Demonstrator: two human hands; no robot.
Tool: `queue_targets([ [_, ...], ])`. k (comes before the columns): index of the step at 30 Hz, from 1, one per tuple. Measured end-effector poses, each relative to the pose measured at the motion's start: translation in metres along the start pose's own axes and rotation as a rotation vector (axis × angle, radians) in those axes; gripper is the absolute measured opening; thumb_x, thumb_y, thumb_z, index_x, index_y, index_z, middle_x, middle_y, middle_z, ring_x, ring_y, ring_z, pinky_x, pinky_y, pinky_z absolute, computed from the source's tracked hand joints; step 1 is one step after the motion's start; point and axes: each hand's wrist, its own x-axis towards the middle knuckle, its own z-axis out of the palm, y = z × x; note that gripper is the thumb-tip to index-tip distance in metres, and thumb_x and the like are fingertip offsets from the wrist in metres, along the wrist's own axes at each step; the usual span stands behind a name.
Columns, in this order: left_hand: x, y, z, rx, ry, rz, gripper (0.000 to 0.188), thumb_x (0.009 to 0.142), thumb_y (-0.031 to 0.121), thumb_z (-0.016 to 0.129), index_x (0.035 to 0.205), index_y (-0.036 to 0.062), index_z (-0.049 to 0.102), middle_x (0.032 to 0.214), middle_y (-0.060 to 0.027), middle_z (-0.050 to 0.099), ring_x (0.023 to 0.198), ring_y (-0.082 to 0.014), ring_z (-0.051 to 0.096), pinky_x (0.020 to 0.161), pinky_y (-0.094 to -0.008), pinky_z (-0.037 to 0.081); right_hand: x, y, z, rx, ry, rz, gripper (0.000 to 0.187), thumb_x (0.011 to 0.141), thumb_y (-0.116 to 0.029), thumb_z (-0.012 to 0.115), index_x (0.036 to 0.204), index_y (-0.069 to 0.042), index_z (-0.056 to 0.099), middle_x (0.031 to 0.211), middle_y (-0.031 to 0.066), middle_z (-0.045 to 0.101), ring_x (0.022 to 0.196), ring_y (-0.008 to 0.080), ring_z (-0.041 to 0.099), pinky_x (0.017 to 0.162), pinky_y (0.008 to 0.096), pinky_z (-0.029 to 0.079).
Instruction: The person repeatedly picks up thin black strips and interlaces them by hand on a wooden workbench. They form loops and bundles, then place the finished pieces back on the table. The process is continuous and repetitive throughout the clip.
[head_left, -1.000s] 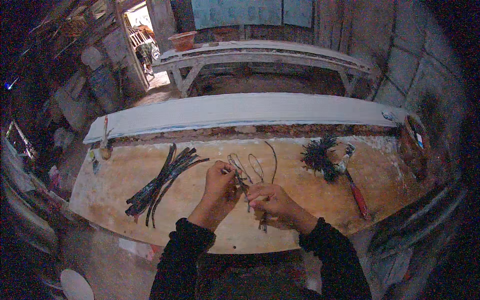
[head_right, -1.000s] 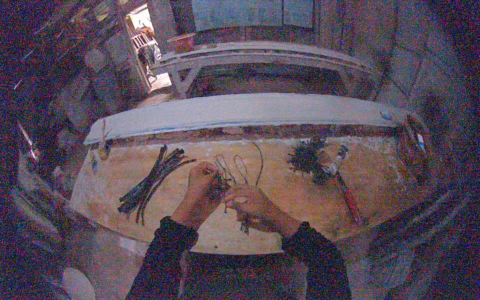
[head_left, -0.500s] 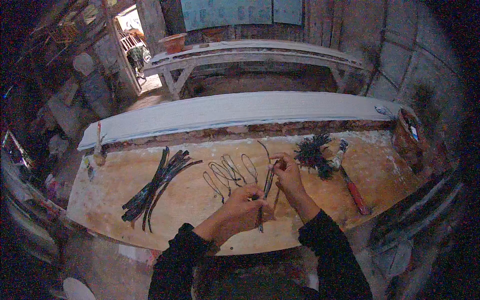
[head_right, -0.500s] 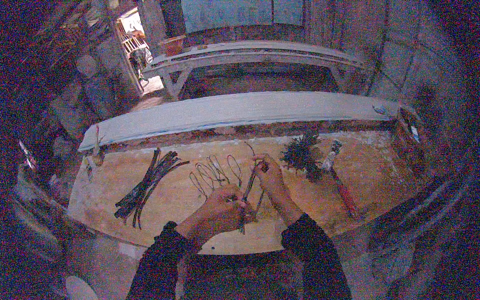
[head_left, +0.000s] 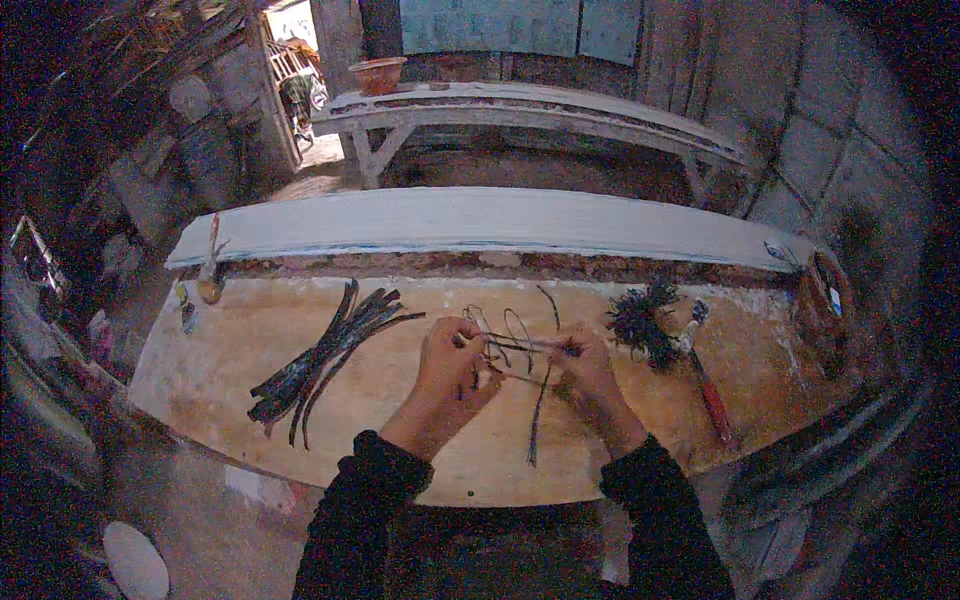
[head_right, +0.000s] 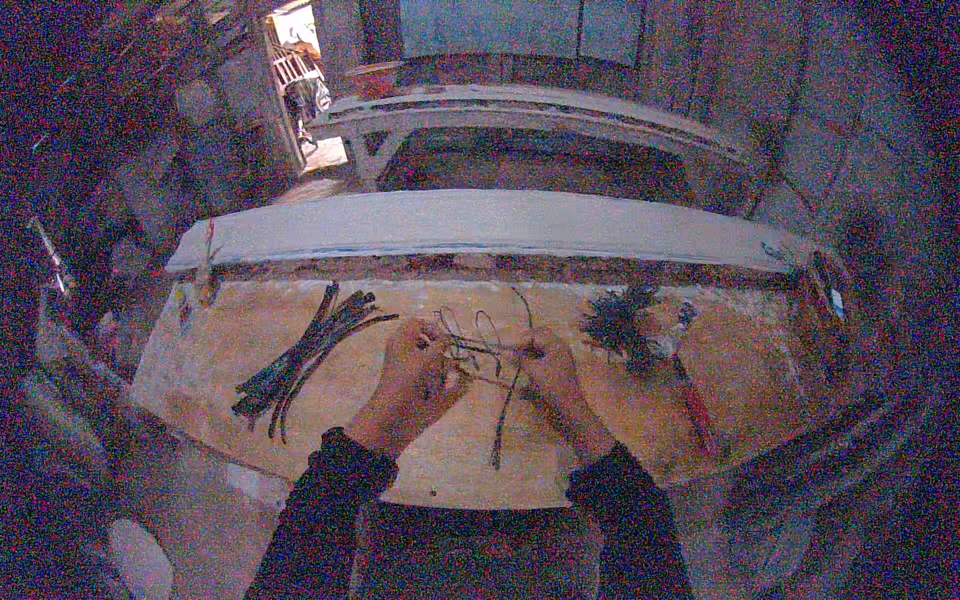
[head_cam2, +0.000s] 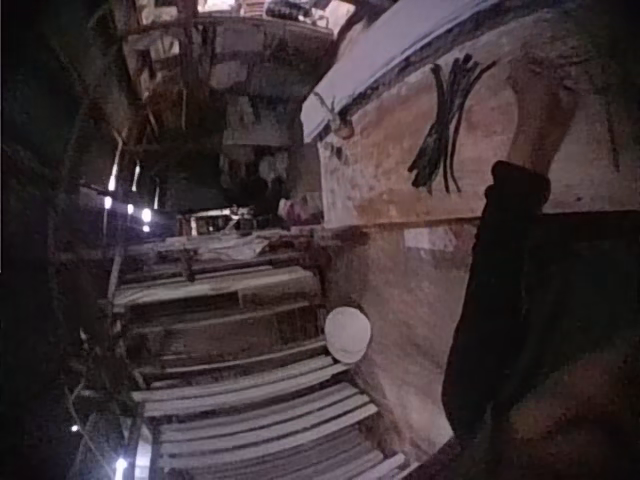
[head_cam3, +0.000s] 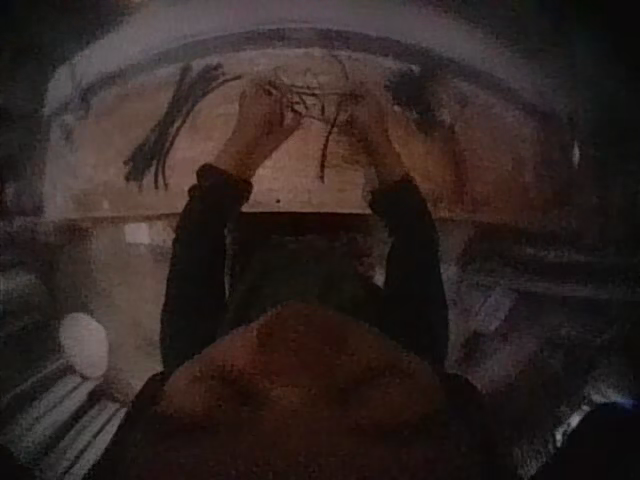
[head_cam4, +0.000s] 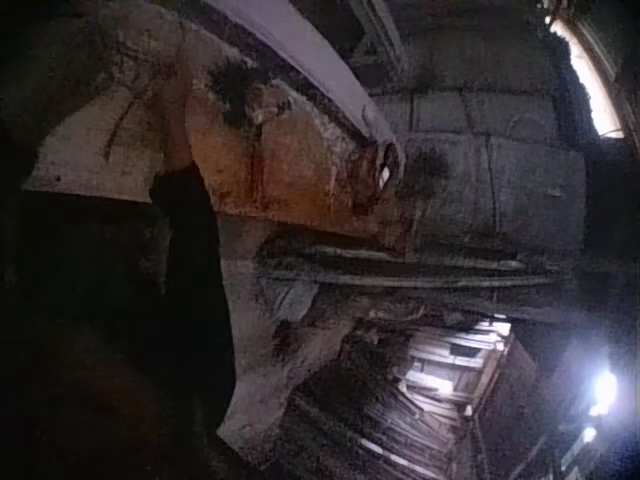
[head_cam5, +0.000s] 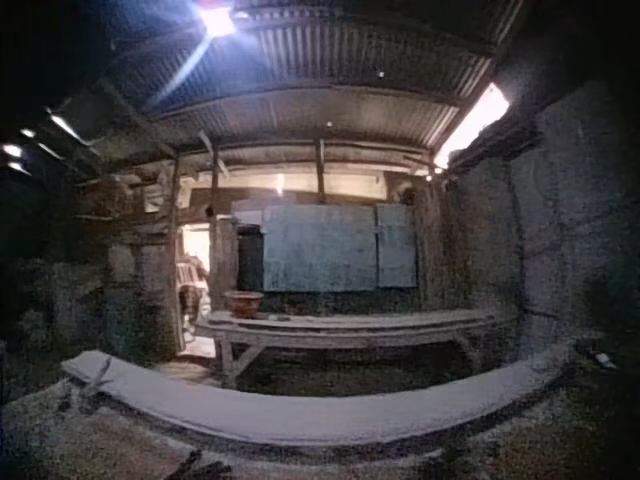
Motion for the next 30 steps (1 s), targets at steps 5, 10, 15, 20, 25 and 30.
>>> queue_targets([
  [5, 0.028, -0.027, -0.021, 0.024, 0.07, -0.048, 0.015, 0.088, 0.002, 0.061, 0.092, 0.0132, 0.051, 0.081, -0.0017, 0.049, 0.057, -0.0145, 0.051, 0.052, -0.0301, 0.048, -0.027, -0.005, 0.018, 0.144, -0.419, -0.049, 0.017, 0.085, -0.011, 0.069, 0.098, -0.006, 0.06, 0.101, 0.0017, 0.055, 0.085, 0.0127, 0.056, 0.069, 0.0277, 0.05],
  [10, 0.01, 0.015, 0.007, -0.192, 0.093, -0.325, 0.015, 0.088, 0.003, 0.061, 0.092, 0.0129, 0.051, 0.079, -0.0025, 0.051, 0.059, -0.0148, 0.054, 0.052, -0.0318, 0.049, -0.04, -0.024, 0.022, 0.355, -0.497, 0.28, 0.008, 0.085, -0.007, 0.068, 0.087, -0.004, 0.06, 0.113, 0.0045, 0.053, 0.091, 0.0127, 0.057, 0.07, 0.0267, 0.051],
  [15, 0.026, -0.028, -0.014, -0.147, -0.007, -0.097, 0.012, 0.087, 0.005, 0.064, 0.09, 0.0101, 0.053, 0.076, -0.0033, 0.052, 0.059, -0.0148, 0.054, 0.051, -0.0326, 0.05, -0.035, -0.028, 0.017, 0.129, -0.51, 0.169, 0.013, 0.081, -0.007, 0.072, 0.087, -0.007, 0.059, 0.09, 0.0, 0.058, 0.082, 0.0099, 0.056, 0.061, 0.0252, 0.045],
  [20, 0.024, -0.041, -0.015, -0.034, -0.112, -0.082, 0.009, 0.087, 0.009, 0.065, 0.086, 0.0072, 0.057, 0.078, -0.0037, 0.053, 0.072, -0.0153, 0.056, 0.058, -0.0329, 0.05, -0.025, -0.014, 0.016, 0.132, -0.317, -0.045, 0.018, 0.079, -0.008, 0.073, 0.082, -0.01, 0.055, 0.078, -0.0041, 0.053, 0.075, 0.0078, 0.052, 0.058, 0.0275, 0.042],
  [25, 0.012, -0.056, -0.003, 0.112, -0.496, 0.046, 0.014, 0.086, 0.014, 0.07, 0.086, 0.0043, 0.06, 0.082, -0.0032, 0.055, 0.085, -0.0148, 0.055, 0.069, -0.0315, 0.047, 0.013, 0.028, 0.0, 0.062, 0.057, -0.197, 0.019, 0.08, -0.006, 0.07, 0.082, -0.012, 0.052, 0.08, -0.0041, 0.052, 0.075, 0.008, 0.049, 0.055, 0.0273, 0.04],
  [30, -0.029, -0.034, 0.03, -0.324, -0.707, -0.325, 0.023, 0.086, 0.026, 0.072, 0.089, 0.0068, 0.059, 0.081, -0.0008, 0.058, 0.078, -0.0102, 0.055, 0.065, -0.0282, 0.044, 0.017, 0.021, -0.006, 0.015, 0.198, -0.027, 0.015, 0.084, -0.008, 0.068, 0.086, -0.012, 0.054, 0.087, -0.0029, 0.051, 0.082, 0.0109, 0.05, 0.055, 0.0254, 0.04],
])
